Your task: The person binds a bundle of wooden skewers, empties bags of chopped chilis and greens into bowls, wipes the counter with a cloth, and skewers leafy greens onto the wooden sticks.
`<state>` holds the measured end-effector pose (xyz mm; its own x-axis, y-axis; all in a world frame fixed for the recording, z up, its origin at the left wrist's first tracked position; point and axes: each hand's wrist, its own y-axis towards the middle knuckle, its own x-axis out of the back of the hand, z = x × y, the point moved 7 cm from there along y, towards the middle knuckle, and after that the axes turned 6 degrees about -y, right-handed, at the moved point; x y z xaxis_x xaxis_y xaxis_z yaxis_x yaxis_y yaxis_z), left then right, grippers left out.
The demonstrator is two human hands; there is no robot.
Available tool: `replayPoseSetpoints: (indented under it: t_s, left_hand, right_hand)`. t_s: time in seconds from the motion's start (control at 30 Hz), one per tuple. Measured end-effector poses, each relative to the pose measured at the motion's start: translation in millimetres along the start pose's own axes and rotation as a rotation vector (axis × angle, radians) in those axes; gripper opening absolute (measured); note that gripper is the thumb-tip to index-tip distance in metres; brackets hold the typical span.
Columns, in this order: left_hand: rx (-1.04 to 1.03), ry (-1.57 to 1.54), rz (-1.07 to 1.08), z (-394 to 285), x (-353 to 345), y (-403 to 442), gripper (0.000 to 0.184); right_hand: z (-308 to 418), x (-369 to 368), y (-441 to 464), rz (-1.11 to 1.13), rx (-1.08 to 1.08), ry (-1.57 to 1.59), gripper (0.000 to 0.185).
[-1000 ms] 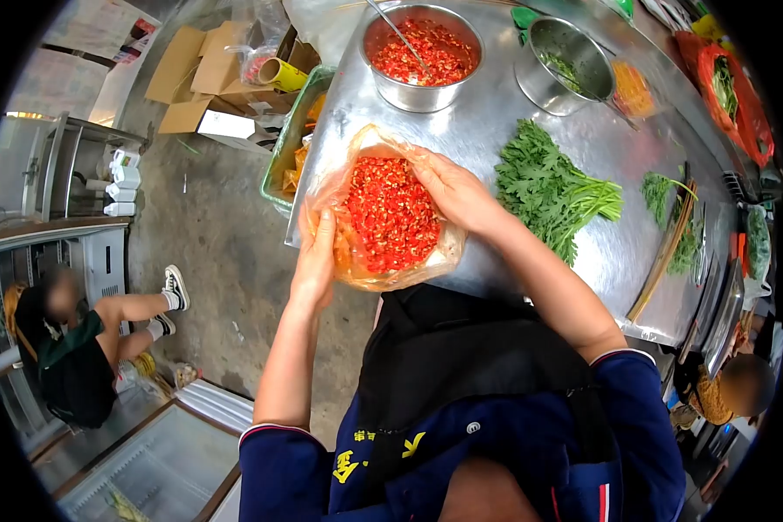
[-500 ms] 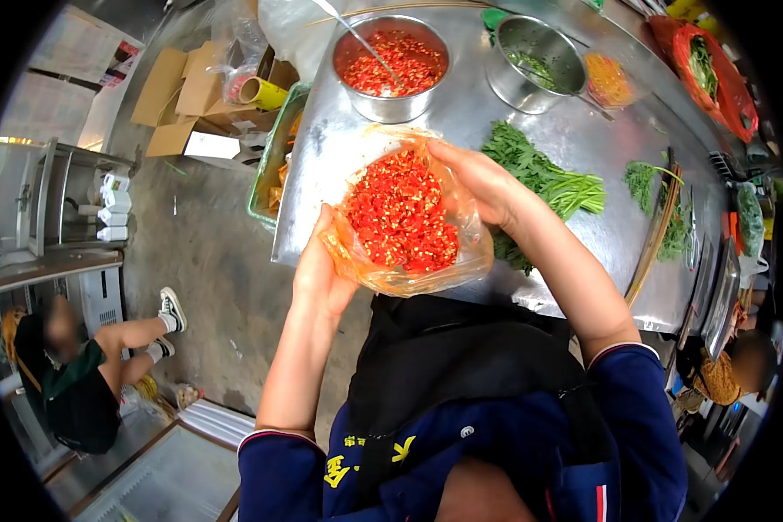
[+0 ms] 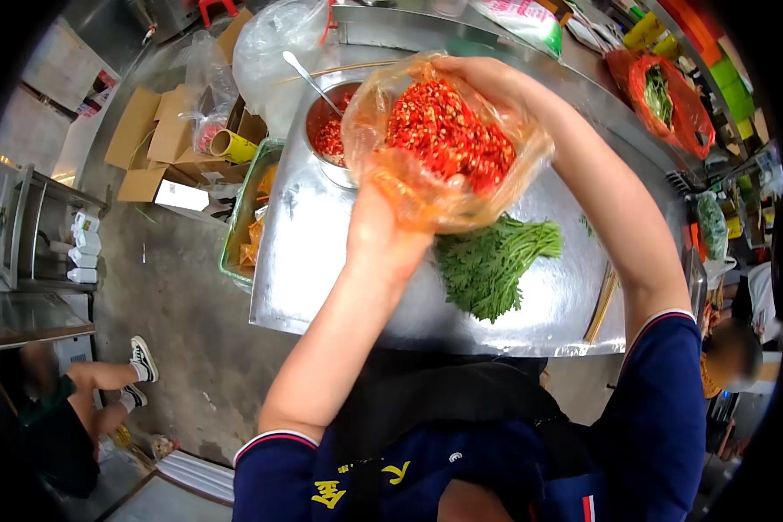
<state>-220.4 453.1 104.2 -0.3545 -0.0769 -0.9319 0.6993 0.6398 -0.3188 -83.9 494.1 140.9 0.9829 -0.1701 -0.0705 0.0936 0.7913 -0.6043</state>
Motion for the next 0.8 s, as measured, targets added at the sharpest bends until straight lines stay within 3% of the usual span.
replayPoseSetpoints:
  t_s: [0.03, 0.1, 0.2, 0.27, 0.3, 0.4, 0.5, 0.73, 0.8]
  left_hand:
    - [0.013, -0.099, 0.101, 4, -5, 10, 0.038]
    - [-0.026, -0.169, 0.056, 8, -5, 22, 0.039]
    - [-0.023, -0.284, 0.016, 15, -8, 34, 0.04]
    - [-0.027, -0.347, 0.052, 17, -8, 42, 0.04]
    - [-0.017, -0.353, 0.094, 17, -12, 43, 0.041]
    - [-0.043, -0.404, 0.116, 17, -20, 50, 0.041]
    - [-0.033, -0.447, 0.11, 17, -27, 53, 0.041]
    - [0.041, -0.57, 0.104, 22, -35, 59, 0.037]
    - [0.057, -0.585, 0.087, 21, -35, 58, 0.033]
  right_hand:
    - [6, 1, 11, -0.003, -0.032, -0.026, 0.031]
    - [12, 22, 53, -0.028, -0.008, -0.147, 0.033]
    - [24, 27, 74, 0.3, -0.018, -0.176, 0.036]
    - [35, 33, 78, 0.016, -0.01, -0.438, 0.037]
    - [36, 31, 79, -0.151, -0.038, -0.371, 0.035]
    - [57, 33, 86, -0.325, 0.032, -0.605, 0.032]
    - [73, 19, 85, -0.199, 0.02, -0.952, 0.03]
    - [87, 8, 92, -0.145, 0.022, -1.107, 0.032]
    - [95, 1, 86, -0.194, 0.061, -1.274, 0.034]
